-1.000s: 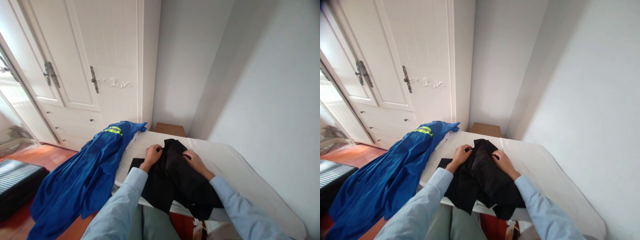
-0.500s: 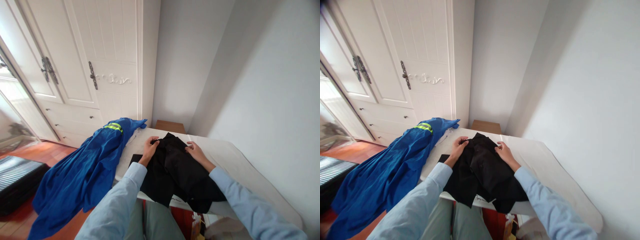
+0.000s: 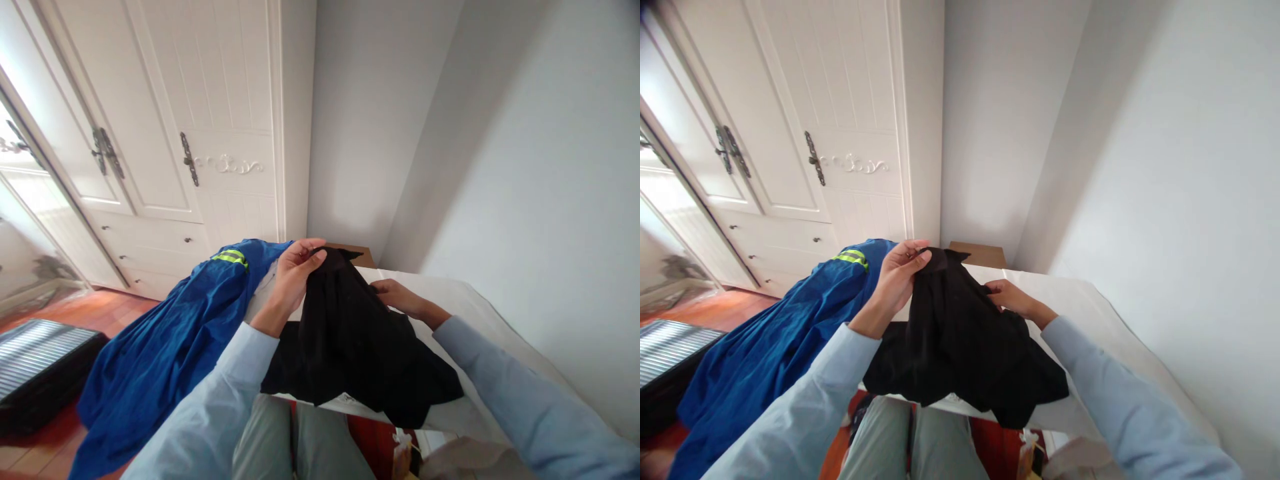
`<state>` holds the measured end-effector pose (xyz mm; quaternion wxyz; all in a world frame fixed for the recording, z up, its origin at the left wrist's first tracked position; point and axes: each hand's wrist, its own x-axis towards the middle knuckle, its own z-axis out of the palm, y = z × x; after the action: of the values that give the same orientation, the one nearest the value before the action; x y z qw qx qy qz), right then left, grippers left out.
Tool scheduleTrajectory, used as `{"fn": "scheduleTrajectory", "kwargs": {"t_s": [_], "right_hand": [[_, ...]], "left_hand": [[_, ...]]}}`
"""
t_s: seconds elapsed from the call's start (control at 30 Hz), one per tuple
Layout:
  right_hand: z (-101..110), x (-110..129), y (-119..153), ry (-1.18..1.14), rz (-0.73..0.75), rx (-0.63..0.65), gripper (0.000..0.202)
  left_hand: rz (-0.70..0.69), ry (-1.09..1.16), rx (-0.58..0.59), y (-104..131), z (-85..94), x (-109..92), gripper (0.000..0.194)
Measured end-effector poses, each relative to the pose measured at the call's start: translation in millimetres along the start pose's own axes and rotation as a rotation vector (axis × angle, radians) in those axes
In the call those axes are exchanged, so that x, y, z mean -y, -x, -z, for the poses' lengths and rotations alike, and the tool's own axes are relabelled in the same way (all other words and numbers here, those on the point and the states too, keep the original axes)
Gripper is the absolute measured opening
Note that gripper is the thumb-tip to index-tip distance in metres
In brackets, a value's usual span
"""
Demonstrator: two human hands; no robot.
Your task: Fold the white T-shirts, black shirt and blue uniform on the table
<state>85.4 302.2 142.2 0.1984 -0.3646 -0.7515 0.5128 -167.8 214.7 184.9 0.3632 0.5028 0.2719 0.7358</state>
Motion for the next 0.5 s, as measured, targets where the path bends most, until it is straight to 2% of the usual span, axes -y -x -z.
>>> {"fn": "scheduleTrajectory", "kwargs": {"t_s": [0.1,0.2,0.33,0.5], "right_hand": [[2,21,17,-0.127,0.165,-0.056,0.038],[6,35,32,-0.26,0.223,-0.202,0.05],[10,44,46,-0.38,0.249,-0.327,0.042],[13,56,57,-0.391,0.328,-0.465,0.041]], "left_hand": [[-0.067,0.012,-0.014,-6,0.1,-27,0.029],[-0.1,-0.008,-0.044,-8,7.7,-33,0.028],[-0.055,-0.081,-0.047,-4,23.6,-17,0.029],[0.061,-0.264,-0.048,5,46.9,20,0.031]]}}
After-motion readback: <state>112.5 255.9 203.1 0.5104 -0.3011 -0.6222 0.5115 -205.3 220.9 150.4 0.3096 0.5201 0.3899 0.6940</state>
